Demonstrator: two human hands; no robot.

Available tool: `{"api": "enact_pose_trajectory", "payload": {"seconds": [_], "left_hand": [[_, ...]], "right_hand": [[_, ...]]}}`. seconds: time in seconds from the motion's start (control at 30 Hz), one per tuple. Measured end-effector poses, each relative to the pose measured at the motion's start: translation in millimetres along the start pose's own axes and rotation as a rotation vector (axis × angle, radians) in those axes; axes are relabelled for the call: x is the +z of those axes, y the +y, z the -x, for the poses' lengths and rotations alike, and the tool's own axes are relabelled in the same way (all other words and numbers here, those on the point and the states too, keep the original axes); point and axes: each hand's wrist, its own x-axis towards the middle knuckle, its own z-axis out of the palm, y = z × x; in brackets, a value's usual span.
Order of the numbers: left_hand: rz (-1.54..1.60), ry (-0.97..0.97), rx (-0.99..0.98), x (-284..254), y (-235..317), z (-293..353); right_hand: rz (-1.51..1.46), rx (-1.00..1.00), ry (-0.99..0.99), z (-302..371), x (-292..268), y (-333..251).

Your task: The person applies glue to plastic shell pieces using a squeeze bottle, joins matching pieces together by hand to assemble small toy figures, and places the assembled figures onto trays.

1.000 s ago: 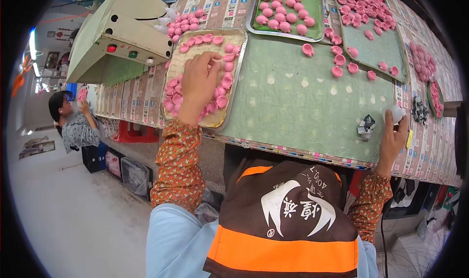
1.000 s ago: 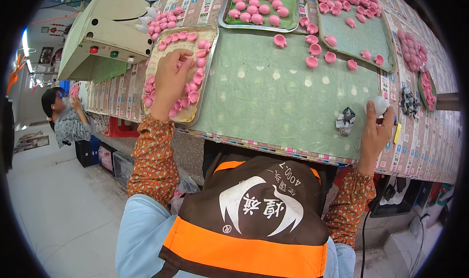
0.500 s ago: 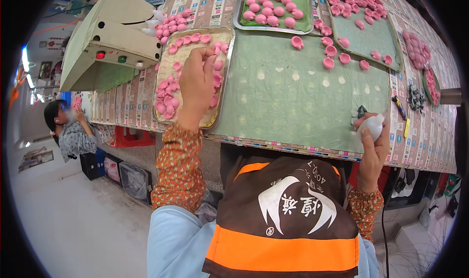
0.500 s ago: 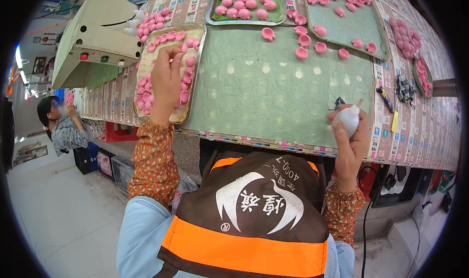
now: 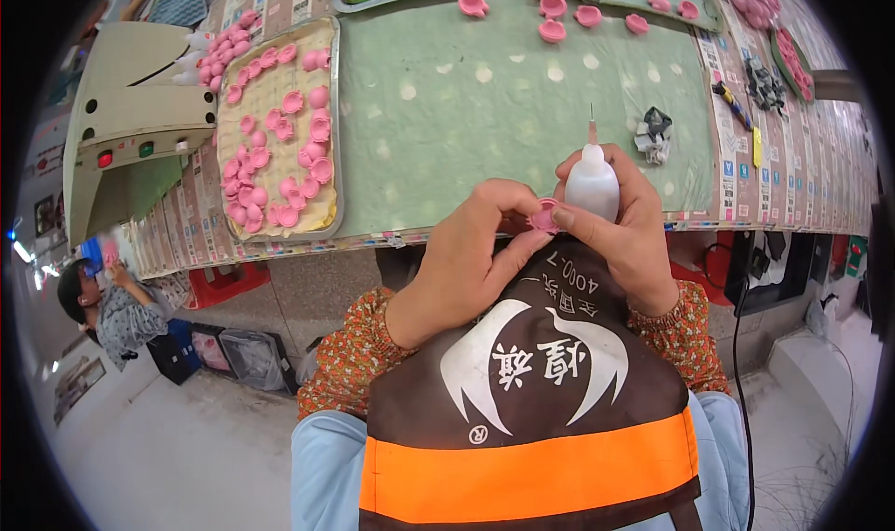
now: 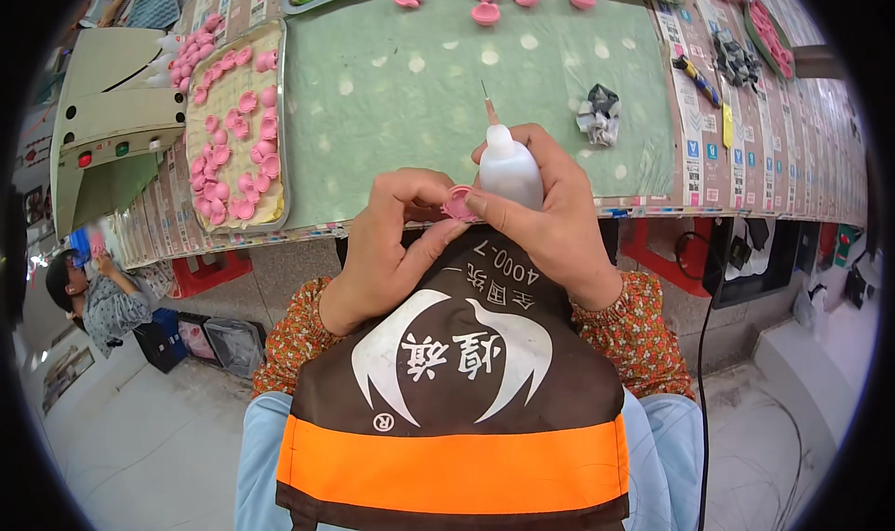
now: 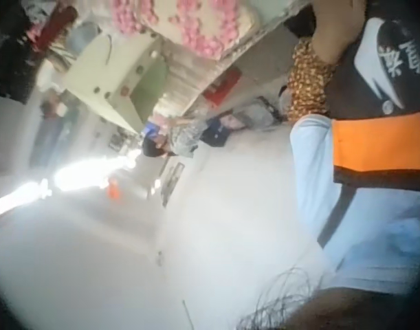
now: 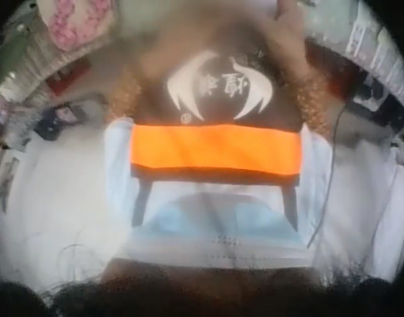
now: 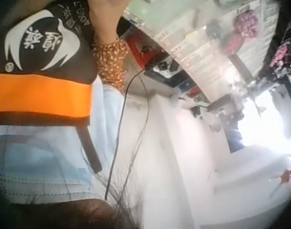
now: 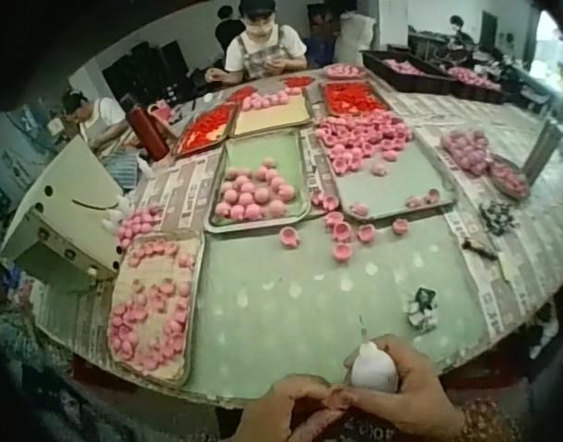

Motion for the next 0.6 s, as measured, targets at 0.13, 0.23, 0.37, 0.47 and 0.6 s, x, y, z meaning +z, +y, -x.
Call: {"api": "enact_pose_trajectory", "payload": {"seconds": [0.13, 0.23, 0.37, 0.47, 0.6], "left_hand": [[0.374, -0.046, -0.206, 9, -9, 6], [0.649, -0.094, -0.351, 12, -12, 9], [0.972, -0.074, -0.527, 17, -18, 13], [1.056, -0.072, -0.546, 18, -17, 14], [1.037, -0.052, -0.569, 18, -19, 16]], "right_hand": [[0.048, 0.032, 0.061, 7, 0, 8], [0.214, -0.03, 0.098, 11, 4, 4], [0.338, -0.108, 0.152, 16, 9, 3], [0.479, -0.227, 0.164, 17, 8, 6], [0.595, -0.299, 0.143, 18, 8, 9]]}}
